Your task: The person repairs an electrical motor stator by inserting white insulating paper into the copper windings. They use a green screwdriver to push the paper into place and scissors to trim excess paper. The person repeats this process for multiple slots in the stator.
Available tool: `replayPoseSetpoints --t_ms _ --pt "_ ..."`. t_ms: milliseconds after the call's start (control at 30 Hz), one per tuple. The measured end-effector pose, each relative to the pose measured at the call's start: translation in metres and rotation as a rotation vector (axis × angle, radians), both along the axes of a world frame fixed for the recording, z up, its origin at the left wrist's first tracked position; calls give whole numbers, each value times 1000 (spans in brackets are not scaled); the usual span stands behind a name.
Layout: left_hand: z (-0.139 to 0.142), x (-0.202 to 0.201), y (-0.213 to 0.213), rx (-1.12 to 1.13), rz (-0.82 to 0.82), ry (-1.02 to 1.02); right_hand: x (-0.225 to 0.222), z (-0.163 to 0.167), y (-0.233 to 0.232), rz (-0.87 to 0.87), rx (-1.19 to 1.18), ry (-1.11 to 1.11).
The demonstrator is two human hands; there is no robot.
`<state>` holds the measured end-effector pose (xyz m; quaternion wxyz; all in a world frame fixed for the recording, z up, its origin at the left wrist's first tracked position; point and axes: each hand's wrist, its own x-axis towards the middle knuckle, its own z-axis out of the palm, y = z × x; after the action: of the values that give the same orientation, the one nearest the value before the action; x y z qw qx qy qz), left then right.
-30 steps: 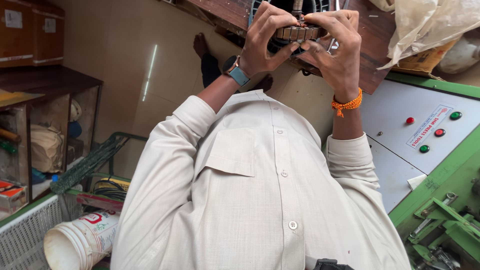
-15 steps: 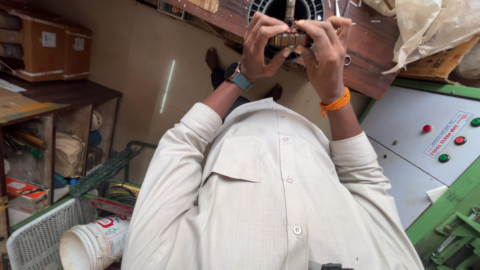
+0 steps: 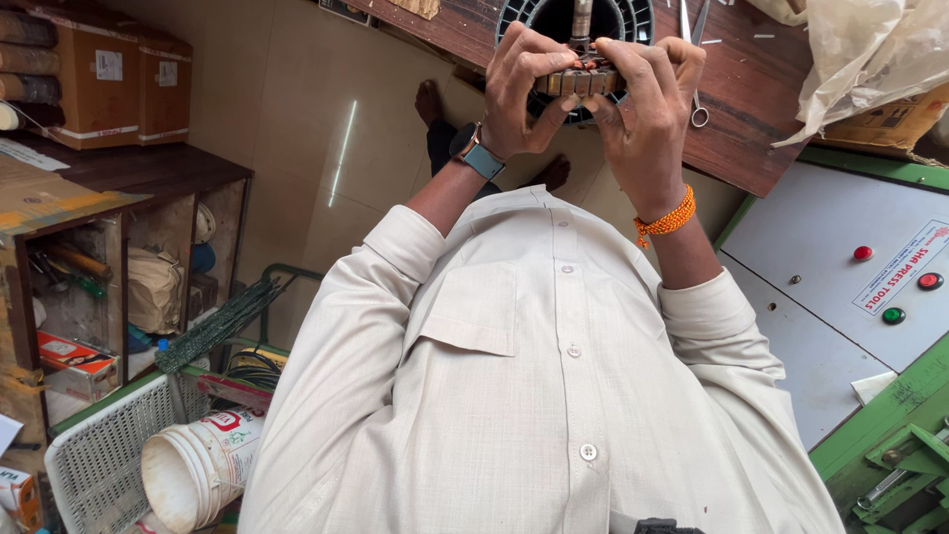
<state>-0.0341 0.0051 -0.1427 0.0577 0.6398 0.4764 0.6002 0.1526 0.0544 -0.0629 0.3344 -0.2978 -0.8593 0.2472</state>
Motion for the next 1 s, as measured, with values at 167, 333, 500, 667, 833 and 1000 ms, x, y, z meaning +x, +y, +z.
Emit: replayPoseSetpoints --t_ms 167,333,500,667,833,1000 --pt "5 -3 -3 -8 -71 10 4 1 -6 -11 -33 5" --pt "9 -5 2 44 -118 34 9 1 -4 -20 -38 2" --pt "11 -1 -2 -49 -137 -8 10 -1 -2 -26 -2 1" --pt "15 0 -5 -80 -142 -8 10 -2 -3 -20 16 16" --pt "19 1 -3 -46 -149 -15 12 4 -3 -6 18 -8" --pt "30 -11 4 -114 -215 0 9 1 9 -29 16 67"
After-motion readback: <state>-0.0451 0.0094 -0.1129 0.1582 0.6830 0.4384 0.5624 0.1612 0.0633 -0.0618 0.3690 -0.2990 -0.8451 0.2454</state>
